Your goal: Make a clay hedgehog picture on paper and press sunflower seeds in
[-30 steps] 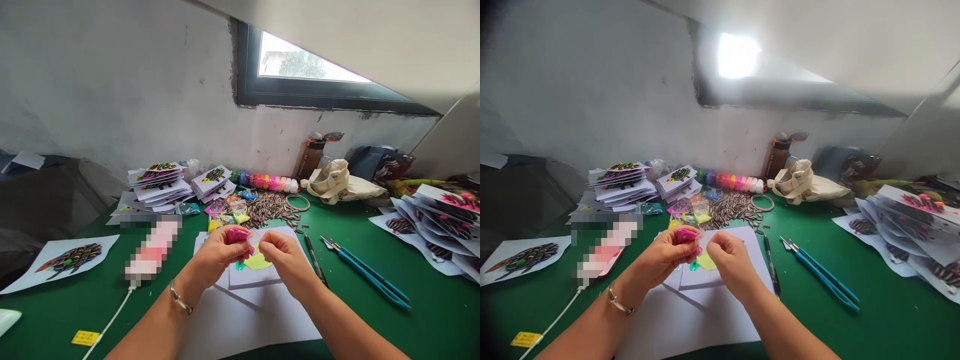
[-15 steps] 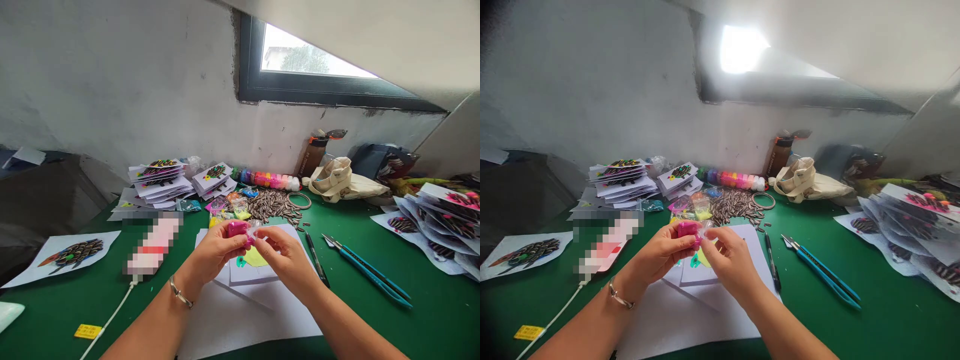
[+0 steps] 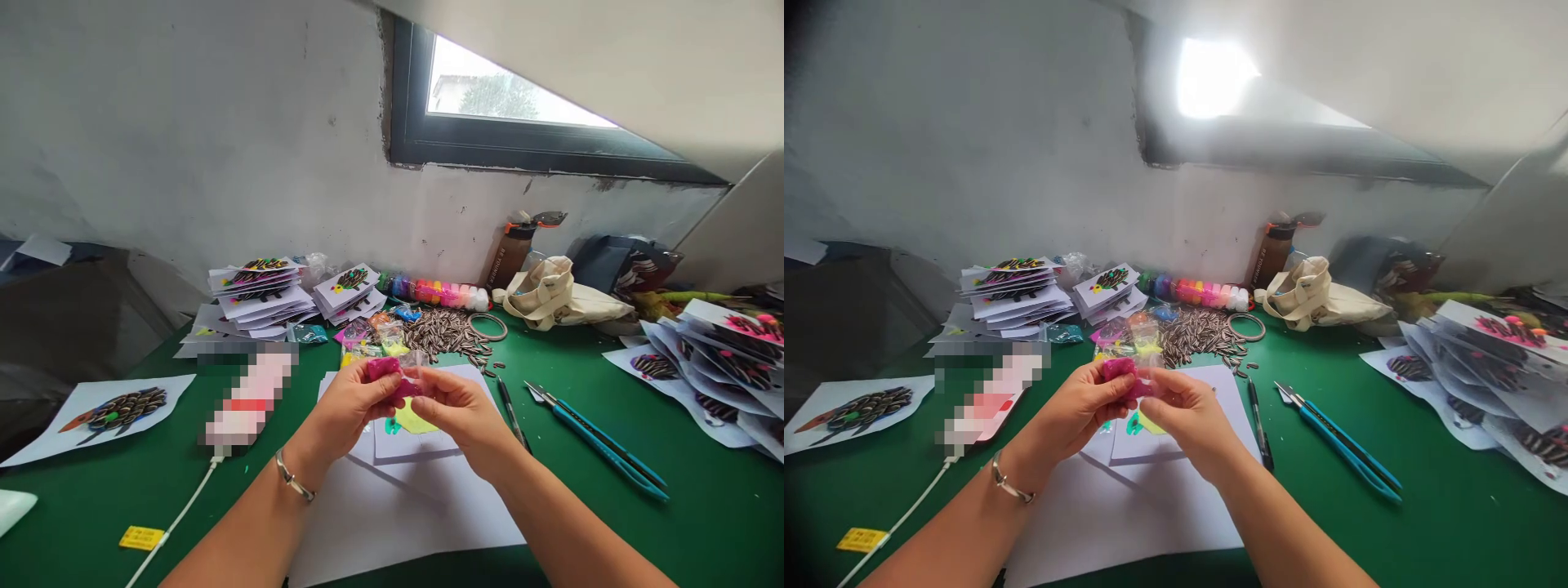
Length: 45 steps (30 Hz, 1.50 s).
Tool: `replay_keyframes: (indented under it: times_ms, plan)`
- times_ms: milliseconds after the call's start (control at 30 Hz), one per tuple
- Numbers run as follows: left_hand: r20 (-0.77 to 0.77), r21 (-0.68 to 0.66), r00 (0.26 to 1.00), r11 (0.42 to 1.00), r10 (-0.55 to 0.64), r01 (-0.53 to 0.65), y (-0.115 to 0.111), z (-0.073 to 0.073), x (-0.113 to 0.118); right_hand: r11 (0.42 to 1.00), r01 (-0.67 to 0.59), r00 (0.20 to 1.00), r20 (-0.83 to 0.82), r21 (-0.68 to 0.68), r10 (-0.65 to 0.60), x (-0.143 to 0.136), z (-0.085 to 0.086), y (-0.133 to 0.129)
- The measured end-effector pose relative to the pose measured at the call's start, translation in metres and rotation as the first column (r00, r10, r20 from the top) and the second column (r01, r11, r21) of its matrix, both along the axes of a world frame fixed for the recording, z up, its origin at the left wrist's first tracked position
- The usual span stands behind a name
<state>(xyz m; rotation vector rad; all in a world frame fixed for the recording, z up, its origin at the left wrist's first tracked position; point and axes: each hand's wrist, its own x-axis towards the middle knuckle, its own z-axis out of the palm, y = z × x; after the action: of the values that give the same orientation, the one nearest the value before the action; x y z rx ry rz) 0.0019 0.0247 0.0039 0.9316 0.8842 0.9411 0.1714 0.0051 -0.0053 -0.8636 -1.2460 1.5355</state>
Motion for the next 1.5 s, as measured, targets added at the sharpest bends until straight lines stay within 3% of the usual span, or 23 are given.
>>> replay_keyframes:
  times_ms: [67, 167, 433, 700, 933, 1133, 1333, 1500]
  plan:
    - [-0.002, 0.003, 1.000, 1.000, 0.007, -0.007, 0.0001, 0.0005, 0.0001, 0.997, -0.018, 0.995, 0.096, 0.070, 0.011, -0.0013, -0.0003, 0.0000]
    - [-0.030, 0.007, 1.000, 1.000, -0.002, 0.002, -0.0008, 0.0013, 0.0014, 0.982, 0.039, 0.970, 0.228, 0.183, -0.081, -0.0019, -0.0013, 0.0000]
    - [-0.099, 0.033, 0.995, 0.999, 0.024, -0.021, -0.0030, 0.0004, 0.0047, 0.960, 0.056, 0.937, 0.319, 0.275, -0.146, -0.0010, -0.0022, -0.0015]
    - [-0.150, 0.065, 0.989, 0.998, -0.007, 0.017, -0.0041, 0.0012, 0.0080, 0.955, 0.018, 0.902, 0.407, 0.295, -0.143, 0.0008, -0.0020, -0.0032]
    - [-0.221, 0.103, 0.970, 0.992, 0.099, -0.078, -0.0018, 0.0044, 0.0049, 0.968, -0.017, 0.924, 0.375, 0.249, -0.080, 0.0036, -0.0007, -0.0010]
    - [-0.272, 0.174, 0.962, 0.984, 0.022, 0.026, -0.0039, 0.0015, 0.0084, 0.927, -0.007, 0.872, 0.456, 0.374, -0.178, 0.0065, -0.0038, 0.0013]
    - [-0.280, 0.160, 0.959, 0.987, 0.051, -0.006, -0.0032, 0.0028, 0.0087, 0.901, 0.023, 0.823, 0.504, 0.433, -0.263, 0.0048, -0.0081, 0.0010]
    - [-0.275, 0.151, 0.956, 0.987, 0.104, -0.064, -0.0009, 0.0043, 0.0050, 0.944, 0.059, 0.856, 0.470, 0.324, -0.214, 0.0041, -0.0067, 0.0018]
